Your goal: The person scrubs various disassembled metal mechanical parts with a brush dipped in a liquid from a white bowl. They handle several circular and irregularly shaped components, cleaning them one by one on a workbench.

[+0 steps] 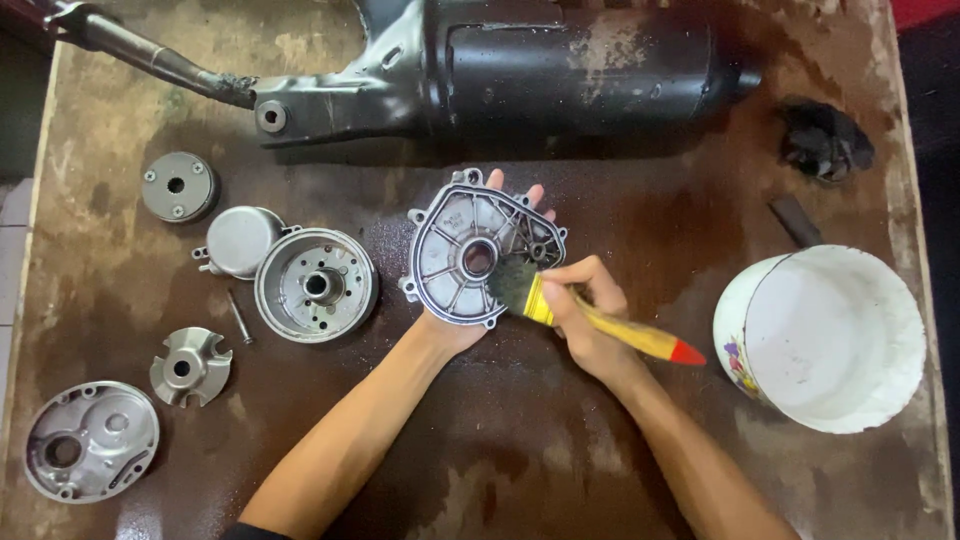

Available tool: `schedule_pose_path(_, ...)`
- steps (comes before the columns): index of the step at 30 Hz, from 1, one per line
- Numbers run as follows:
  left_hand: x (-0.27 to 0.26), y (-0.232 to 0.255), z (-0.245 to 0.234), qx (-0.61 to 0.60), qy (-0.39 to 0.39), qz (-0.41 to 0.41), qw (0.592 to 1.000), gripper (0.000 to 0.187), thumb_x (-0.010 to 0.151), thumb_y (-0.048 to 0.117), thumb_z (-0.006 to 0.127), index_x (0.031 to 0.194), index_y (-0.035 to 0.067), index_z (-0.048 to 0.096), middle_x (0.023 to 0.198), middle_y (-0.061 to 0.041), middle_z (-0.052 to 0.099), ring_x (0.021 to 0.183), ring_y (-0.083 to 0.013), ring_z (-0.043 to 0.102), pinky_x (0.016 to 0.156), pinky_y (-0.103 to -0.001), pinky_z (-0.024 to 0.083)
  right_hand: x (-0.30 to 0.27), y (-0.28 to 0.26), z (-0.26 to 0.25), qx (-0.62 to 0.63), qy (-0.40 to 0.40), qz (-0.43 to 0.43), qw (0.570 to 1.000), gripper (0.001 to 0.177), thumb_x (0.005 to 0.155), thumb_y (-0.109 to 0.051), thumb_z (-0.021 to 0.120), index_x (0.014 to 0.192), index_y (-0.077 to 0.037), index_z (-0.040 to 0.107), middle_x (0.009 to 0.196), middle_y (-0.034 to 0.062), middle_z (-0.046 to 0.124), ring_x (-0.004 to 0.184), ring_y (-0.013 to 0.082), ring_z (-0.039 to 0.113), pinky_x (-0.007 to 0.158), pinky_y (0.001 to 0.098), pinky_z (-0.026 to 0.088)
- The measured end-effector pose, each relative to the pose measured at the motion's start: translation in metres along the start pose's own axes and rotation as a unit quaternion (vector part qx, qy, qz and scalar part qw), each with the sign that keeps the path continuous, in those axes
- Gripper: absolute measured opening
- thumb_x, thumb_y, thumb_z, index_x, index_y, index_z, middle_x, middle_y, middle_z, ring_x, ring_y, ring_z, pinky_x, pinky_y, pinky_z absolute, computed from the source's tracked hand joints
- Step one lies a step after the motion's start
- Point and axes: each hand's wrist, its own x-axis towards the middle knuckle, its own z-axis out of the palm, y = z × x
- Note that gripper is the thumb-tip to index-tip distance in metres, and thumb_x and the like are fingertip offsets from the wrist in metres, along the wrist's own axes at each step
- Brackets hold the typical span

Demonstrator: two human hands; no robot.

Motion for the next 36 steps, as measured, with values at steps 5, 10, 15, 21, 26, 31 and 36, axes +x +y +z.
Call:
schedule_pose_path(5, 0.001, -0.001, -0.003, 0.028, 0.004, 0.003, 1.0, 0.061, 0.111, 0.041, 0.04, 0.167, 0.027, 0.022, 0.167, -0.015, 0.035, 0.149, -0.0327, 0.041, 0.126, -0.047, 0.035, 0.009, -0.008, 0.008, -0.038, 0.088, -0.084, 0.992, 0.014, 0.106, -0.015, 0.057, 0.112, -0.004, 0.052, 0.096, 0.0057, 0.063, 0.075, 0.0092, 0.055, 0.063, 0.0259, 0.047)
schedule_pose_path(10, 0.0, 0.0, -0.006, -0.097, -0.076, -0.009, 0.992, 0.069, 0.108, 0.055, 0.041, 0.166, 0.023, 0.021, 0.165, -0.018, 0.035, 0.149, -0.0378, 0.041, 0.125, -0.051, 0.035, 0.004, 0.004, 0.007, 0.01, 0.003, 0.037, 0.999, 0.019, 0.101, -0.02, 0.059, 0.111, -0.005, 0.053, 0.081, 0.0046, 0.063, 0.059, 0.007, 0.057, 0.047, 0.025, 0.048)
schedule_pose_path(15, 0.001, -0.002, -0.003, 0.029, 0.003, -0.01, 1.0, 0.063, 0.11, 0.043, 0.042, 0.167, 0.026, 0.023, 0.166, -0.016, 0.035, 0.147, -0.0346, 0.044, 0.124, -0.049, 0.039, 0.001, -0.001, 0.008, 0.07, 0.041, 0.045, 0.996, 0.025, 0.103, -0.023, 0.061, 0.114, -0.004, 0.049, 0.09, 0.0074, 0.061, 0.063, 0.0077, 0.054, 0.053, 0.025, 0.046)
schedule_pose_path(21, 0.002, 0.0, -0.005, 0.122, 0.012, 0.006, 0.992, 0.062, 0.11, 0.037, 0.044, 0.168, 0.028, 0.022, 0.169, -0.013, 0.035, 0.148, -0.0305, 0.041, 0.124, -0.046, 0.037, 0.01, -0.007, 0.007, 0.088, 0.101, 0.009, 0.991, 0.023, 0.106, -0.02, 0.06, 0.118, -0.004, 0.048, 0.1, 0.0076, 0.064, 0.072, 0.0078, 0.055, 0.059, 0.025, 0.049)
schedule_pose_path(26, 0.001, -0.001, -0.001, 0.025, 0.006, -0.01, 1.0, 0.06, 0.111, 0.039, 0.04, 0.167, 0.026, 0.023, 0.165, -0.015, 0.037, 0.147, -0.0342, 0.045, 0.124, -0.049, 0.039, 0.007, -0.002, 0.007, -0.019, 0.058, -0.063, 0.996, 0.02, 0.106, -0.018, 0.064, 0.115, -0.004, 0.053, 0.096, 0.0074, 0.066, 0.071, 0.0092, 0.057, 0.061, 0.0264, 0.048)
schedule_pose_path(31, 0.004, -0.003, -0.003, 0.029, 0.001, -0.011, 1.0, 0.06, 0.113, 0.04, 0.038, 0.169, 0.025, 0.023, 0.165, -0.016, 0.038, 0.146, -0.0335, 0.045, 0.126, -0.047, 0.038, 0.011, 0.008, 0.004, 0.043, 0.106, -0.008, 0.993, 0.025, 0.104, -0.018, 0.06, 0.12, -0.003, 0.048, 0.094, 0.0062, 0.061, 0.065, 0.0058, 0.053, 0.051, 0.0233, 0.046)
schedule_pose_path(36, 0.0, 0.002, 0.009, 0.121, 0.026, -0.039, 0.991, 0.062, 0.111, 0.038, 0.042, 0.168, 0.025, 0.023, 0.168, -0.012, 0.038, 0.147, -0.0292, 0.043, 0.121, -0.043, 0.038, 0.017, -0.012, 0.006, 0.119, 0.135, -0.03, 0.983, 0.022, 0.11, -0.02, 0.058, 0.121, -0.003, 0.048, 0.099, 0.0085, 0.063, 0.072, 0.0069, 0.055, 0.059, 0.0253, 0.048)
